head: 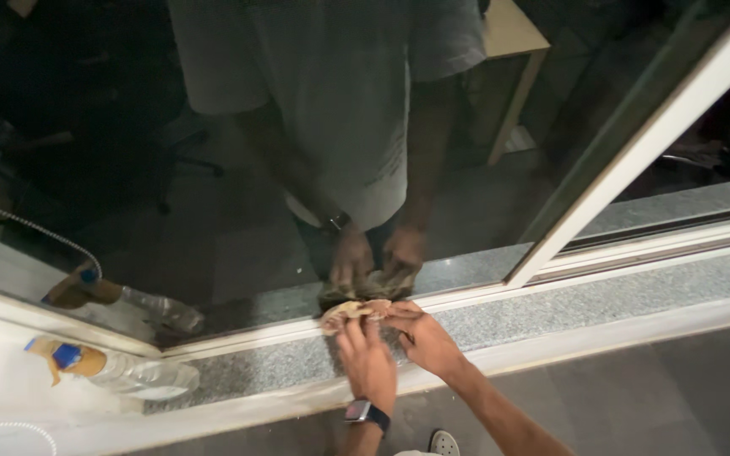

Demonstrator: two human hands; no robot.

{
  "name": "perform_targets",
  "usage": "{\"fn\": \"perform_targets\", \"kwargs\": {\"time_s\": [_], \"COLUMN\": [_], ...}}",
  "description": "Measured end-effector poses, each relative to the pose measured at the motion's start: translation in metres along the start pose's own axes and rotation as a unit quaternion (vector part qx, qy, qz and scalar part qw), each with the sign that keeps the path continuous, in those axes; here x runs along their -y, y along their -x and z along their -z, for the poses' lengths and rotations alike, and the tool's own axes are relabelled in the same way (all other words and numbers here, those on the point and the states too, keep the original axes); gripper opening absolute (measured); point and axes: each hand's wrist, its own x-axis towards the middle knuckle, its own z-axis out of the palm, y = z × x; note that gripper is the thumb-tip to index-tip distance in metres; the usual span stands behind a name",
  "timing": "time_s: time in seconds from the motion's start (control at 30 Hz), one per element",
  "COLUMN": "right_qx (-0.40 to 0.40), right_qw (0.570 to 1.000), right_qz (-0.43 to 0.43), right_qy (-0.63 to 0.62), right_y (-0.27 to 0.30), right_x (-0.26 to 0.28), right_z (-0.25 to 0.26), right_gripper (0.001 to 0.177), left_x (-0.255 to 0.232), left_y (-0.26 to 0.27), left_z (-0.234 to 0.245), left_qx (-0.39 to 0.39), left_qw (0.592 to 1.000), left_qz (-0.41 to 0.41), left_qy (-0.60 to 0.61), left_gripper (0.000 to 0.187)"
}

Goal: The person cleans a large glass window pane using a cloth. They wipe the lower frame and the glass surface with repetitive back-and-forth motions, focusing on the bottom section of the window.

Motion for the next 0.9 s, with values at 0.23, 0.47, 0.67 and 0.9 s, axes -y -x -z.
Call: {"fn": "perform_targets", "kwargs": {"time_s": [0.23, 0.47, 0.67, 0.9], "right_qx": [-0.151, -0.127, -0.230, -0.447], "right_qw": [0.985, 0.983, 0.950, 0.870], "right_qz": [-0.069, 0.000, -0.098, -0.199], "right_qy": [0.047, 0.136, 0.186, 0.058], "right_y": [0.025, 0.039, 0.064, 0.084], "right_x": [0.020, 0.019, -0.019, -0.068], "right_z": [0.030, 0.052, 0.081, 0.103], "right_gripper": [0.044, 0.048, 0.045, 0.041], "left_x": [-0.027, -0.056, -0.091, -0.127], "left_y": [0.016, 0.005, -0.011, -0.014], "left_z": [-0.019, -0.056, -0.070, -0.074], "left_qx": [0.177, 0.199, 0.240, 0.202], "left_qw": [0.979, 0.938, 0.898, 0.905], "left_qz": [-0.098, -0.279, -0.366, -0.358], "left_qy": [0.005, 0.056, -0.037, -0.107], "left_gripper": [0.077, 0.078, 0.070, 0.071]}}
